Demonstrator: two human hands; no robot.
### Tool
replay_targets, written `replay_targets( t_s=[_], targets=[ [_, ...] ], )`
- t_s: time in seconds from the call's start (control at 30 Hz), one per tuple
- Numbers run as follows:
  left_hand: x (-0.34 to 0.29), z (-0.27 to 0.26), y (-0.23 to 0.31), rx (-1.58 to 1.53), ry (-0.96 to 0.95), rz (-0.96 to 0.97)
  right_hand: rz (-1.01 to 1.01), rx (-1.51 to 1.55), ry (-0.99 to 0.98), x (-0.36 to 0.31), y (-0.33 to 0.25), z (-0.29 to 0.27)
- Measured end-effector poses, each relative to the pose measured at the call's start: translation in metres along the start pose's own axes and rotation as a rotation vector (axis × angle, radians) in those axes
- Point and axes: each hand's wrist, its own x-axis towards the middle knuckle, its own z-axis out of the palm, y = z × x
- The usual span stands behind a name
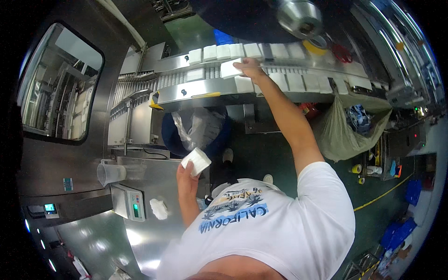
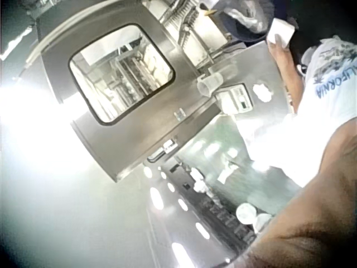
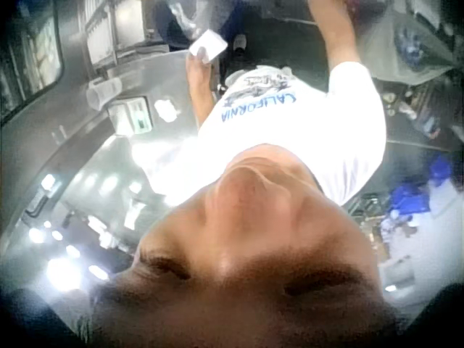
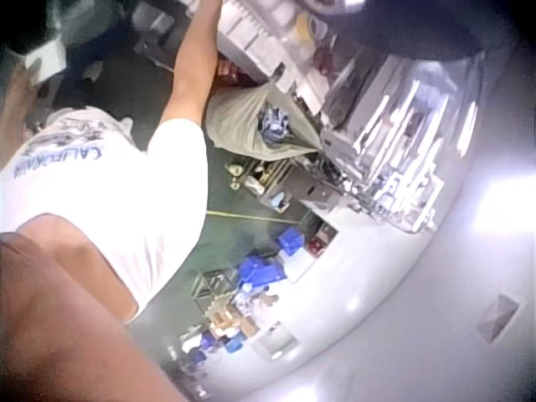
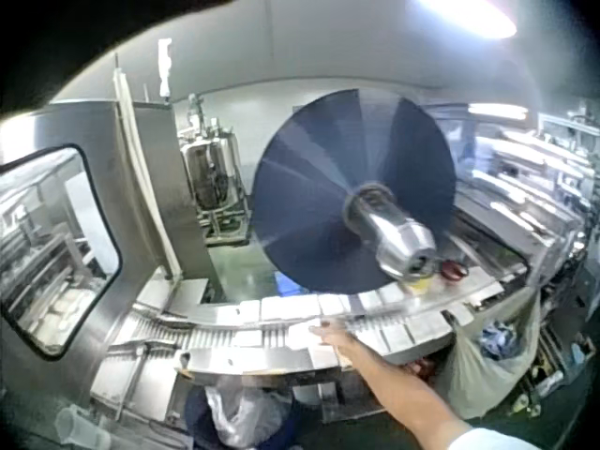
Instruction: The person picks up white tissues from a conveyor belt and folds them by hand. They repeatedly grab tissues, fold them into smaller squares, and place them on a metal table or back onto the belt.
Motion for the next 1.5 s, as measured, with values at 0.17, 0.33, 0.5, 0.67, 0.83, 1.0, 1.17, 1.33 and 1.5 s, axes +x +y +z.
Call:
replay_targets(
  t_s=[0.17, 0.33, 0.5, 0.67, 0.83, 1.0, 1.17, 1.33, 1.5],
  targets=[
    [0.022, -0.031, 0.011, -0.066, 0.099, 0.028, 0.095, 0.15, -0.049, 0.096, 0.022, 0.054],
    [0.05, -0.014, 0.043, -0.01, 0.033, -0.003, 0.099, -0.268, 0.09, 0.14, 0.05, 0.071],
    [0.075, 0.0, 0.039, 0.071, 0.001, 0.012, -0.291, -0.691, 0.364, 0.074, 0.046, 0.052],
    [0.093, 0.056, 0.019, 0.132, -0.215, -0.013, -0.024, -0.229, -0.203, -0.073, 0.037, 0.016],
    [0.088, 0.13, -0.02, 0.286, -0.363, -0.017, 0.22, 0.433, -0.488, -0.205, 0.032, -0.008],
    [0.064, 0.164, -0.063, 0.444, -0.481, 0.045, 0.024, 0.254, -0.362, -0.281, 0.046, -0.023],
    [0.042, 0.185, -0.098, 0.608, -0.566, 0.134, -0.061, 0.213, -0.217, -0.315, 0.068, -0.054],
    [0.021, 0.199, -0.105, 0.583, -0.653, 0.062, -0.08, 0.155, -0.131, -0.337, 0.069, -0.072],
    [0.038, 0.199, -0.109, 0.559, -0.665, 0.044, -0.102, 0.197, -0.133, -0.335, 0.068, -0.079]
  ],
)
